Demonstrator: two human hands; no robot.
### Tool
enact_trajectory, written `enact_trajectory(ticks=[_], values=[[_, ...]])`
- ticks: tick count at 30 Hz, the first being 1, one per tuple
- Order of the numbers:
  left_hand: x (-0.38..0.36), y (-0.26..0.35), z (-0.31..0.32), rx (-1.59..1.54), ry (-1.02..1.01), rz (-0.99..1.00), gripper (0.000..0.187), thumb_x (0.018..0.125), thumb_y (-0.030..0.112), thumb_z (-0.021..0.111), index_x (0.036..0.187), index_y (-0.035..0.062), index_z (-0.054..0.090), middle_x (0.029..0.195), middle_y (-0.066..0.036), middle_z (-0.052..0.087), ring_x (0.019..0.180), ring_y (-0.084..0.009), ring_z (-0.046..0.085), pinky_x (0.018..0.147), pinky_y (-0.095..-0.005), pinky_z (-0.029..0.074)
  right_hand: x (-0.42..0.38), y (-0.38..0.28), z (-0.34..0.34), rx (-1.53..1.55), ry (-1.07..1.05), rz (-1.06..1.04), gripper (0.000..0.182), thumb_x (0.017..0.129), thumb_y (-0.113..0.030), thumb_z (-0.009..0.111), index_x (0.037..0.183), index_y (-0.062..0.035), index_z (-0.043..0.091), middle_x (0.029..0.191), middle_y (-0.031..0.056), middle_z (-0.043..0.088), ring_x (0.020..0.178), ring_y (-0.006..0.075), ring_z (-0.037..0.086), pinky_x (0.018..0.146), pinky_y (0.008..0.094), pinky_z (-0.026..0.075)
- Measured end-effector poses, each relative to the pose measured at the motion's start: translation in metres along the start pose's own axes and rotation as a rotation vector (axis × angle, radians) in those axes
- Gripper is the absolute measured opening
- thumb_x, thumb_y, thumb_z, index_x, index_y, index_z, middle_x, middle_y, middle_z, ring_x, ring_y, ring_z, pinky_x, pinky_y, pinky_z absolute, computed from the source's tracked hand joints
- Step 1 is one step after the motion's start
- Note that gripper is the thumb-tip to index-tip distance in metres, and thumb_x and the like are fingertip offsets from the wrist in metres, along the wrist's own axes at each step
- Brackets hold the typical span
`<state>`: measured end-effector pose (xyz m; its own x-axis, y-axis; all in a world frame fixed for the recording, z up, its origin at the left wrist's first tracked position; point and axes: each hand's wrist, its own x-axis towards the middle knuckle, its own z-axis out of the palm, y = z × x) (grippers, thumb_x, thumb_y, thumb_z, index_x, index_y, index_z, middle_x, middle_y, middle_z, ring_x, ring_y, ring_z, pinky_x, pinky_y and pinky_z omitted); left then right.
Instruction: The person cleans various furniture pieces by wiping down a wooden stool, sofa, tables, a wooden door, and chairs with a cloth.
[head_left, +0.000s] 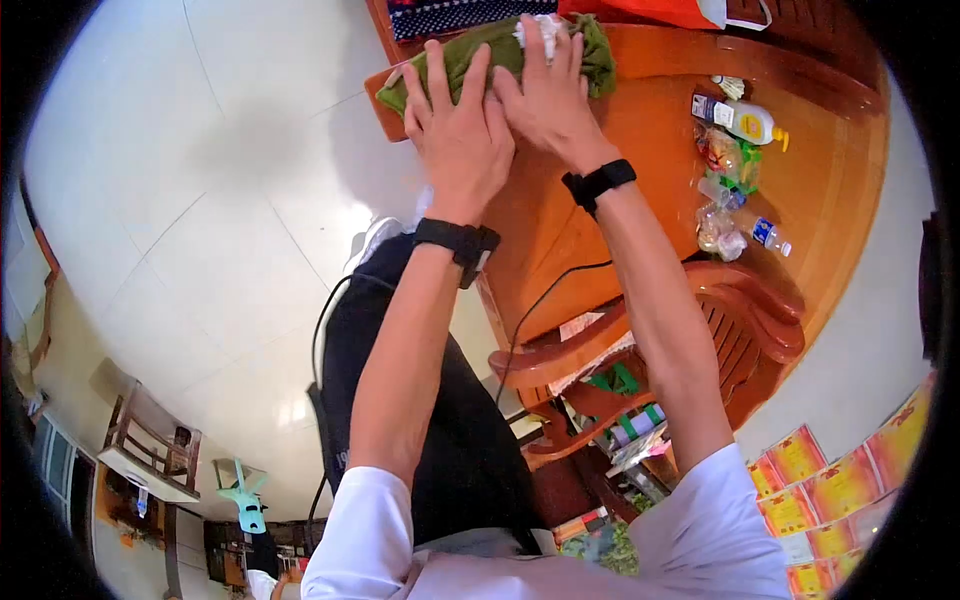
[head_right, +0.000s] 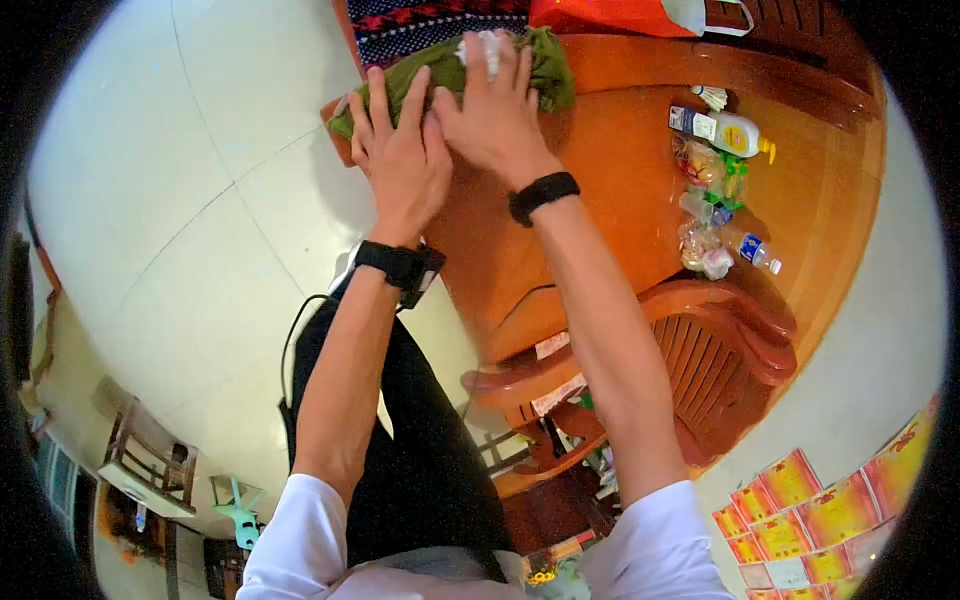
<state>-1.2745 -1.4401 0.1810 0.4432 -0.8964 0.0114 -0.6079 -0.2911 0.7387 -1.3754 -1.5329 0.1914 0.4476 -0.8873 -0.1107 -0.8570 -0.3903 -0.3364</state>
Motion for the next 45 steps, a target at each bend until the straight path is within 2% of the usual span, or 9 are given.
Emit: enact_trajectory(ticks=[7,18,23,25,31,36,38,42,45], values=[[-0.03,-0.024,-0.008,-0.203,0.043,-0.241,0.055,0.1,0.015,0.05,0.153,0.0119,0.039,0.162,-0.027,0.016,0.147,-0.0514,0.017,0.117,-0.0592,0.015,0.006,-0.05,-0.002,-0.135,-0.105,-0.272,0.064,0.09,-0.038,0.06,0.148,-0.0201,0.041,0.145,0.0225,0.036,0.142,0.0558,0.021,0.098,0.0747,0.036],[-0.008,-0.028,-0.021,-0.115,-0.119,-0.376,0.057,0.093,0.017,0.058,0.149,0.0257,0.047,0.162,-0.027,0.012,0.142,-0.0492,0.023,0.111,-0.0621,0.02,0.053,-0.075,-0.036,-0.198,-0.564,-0.185,0.054,0.09,-0.032,0.066,0.139,-0.0162,0.052,0.145,0.0162,0.048,0.14,0.0431,0.035,0.1,0.0704,0.037],[0.026,-0.066,-0.062,-0.271,-0.249,-0.221,0.054,0.09,0.019,0.066,0.142,0.0243,0.053,0.152,-0.026,0.03,0.132,-0.048,0.038,0.104,-0.053,0.039,0.075,-0.09,-0.041,-0.104,-0.729,-0.112,0.047,0.088,-0.023,0.069,0.133,-0.0133,0.056,0.13,0.0126,0.059,0.121,0.0312,0.055,0.094,0.0503,0.045],[0.053,-0.075,-0.078,-0.273,-0.575,-0.209,0.051,0.089,0.018,0.068,0.138,0.0224,0.054,0.14,-0.021,0.045,0.121,-0.0418,0.051,0.092,-0.0465,0.051,0.08,-0.091,-0.044,-0.05,-0.699,-0.151,0.045,0.089,-0.017,0.068,0.132,-0.0125,0.056,0.123,0.0135,0.06,0.109,0.0328,0.06,0.087,0.0453,0.049],[0.124,-0.078,-0.102,-0.155,-0.852,-0.104,0.035,0.083,0.01,0.068,0.117,0.0118,0.059,0.112,-0.016,0.059,0.105,-0.0351,0.062,0.08,-0.0457,0.055,0.115,-0.08,-0.037,0.215,-0.828,-0.108,0.031,0.09,-0.008,0.066,0.12,-0.0054,0.06,0.103,0.0167,0.06,0.085,0.0394,0.061,0.073,0.045,0.051],[0.278,-0.073,-0.124,-0.182,-0.595,-0.008,0.024,0.081,0.004,0.064,0.104,0.0073,0.063,0.105,-0.016,0.059,0.098,-0.0354,0.061,0.078,-0.0455,0.054,0.235,-0.087,-0.047,0.295,-0.5,-0.115,0.03,0.084,0.0,0.064,0.114,-0.0026,0.065,0.09,0.0202,0.061,0.086,0.0412,0.059,0.078,0.0475,0.049],[0.355,-0.066,-0.137,-0.173,-0.288,0.125,0.023,0.081,0.005,0.065,0.103,0.0085,0.065,0.105,-0.015,0.059,0.098,-0.0356,0.06,0.081,-0.0461,0.053,0.31,-0.117,-0.08,0.233,-0.297,-0.128,0.028,0.084,0.0,0.065,0.112,-0.0032,0.066,0.092,0.0198,0.062,0.087,0.0389,0.062,0.077,0.0446,0.05],[0.514,-0.038,-0.189,-0.162,0.204,0.283,0.035,0.08,0.007,0.069,0.115,0.0127,0.068,0.115,-0.013,0.06,0.104,-0.0352,0.057,0.089,-0.0459,0.049,0.458,-0.188,-0.156,0.232,0.094,-0.326,0.03,0.088,-0.002,0.065,0.117,-0.0065,0.068,0.1,0.0202,0.067,0.088,0.0381,0.065,0.075,0.0414,0.052],[0.561,-0.047,-0.176,-0.114,0.265,0.228,0.035,0.087,0.012,0.066,0.122,0.0135,0.067,0.132,-0.019,0.056,0.115,-0.0423,0.054,0.097,-0.0475,0.047,0.522,-0.185,-0.136,0.255,0.152,-0.405,0.032,0.089,-0.002,0.064,0.12,-0.0076,0.068,0.104,0.02,0.067,0.09,0.0392,0.065,0.078,0.0412,0.052]])
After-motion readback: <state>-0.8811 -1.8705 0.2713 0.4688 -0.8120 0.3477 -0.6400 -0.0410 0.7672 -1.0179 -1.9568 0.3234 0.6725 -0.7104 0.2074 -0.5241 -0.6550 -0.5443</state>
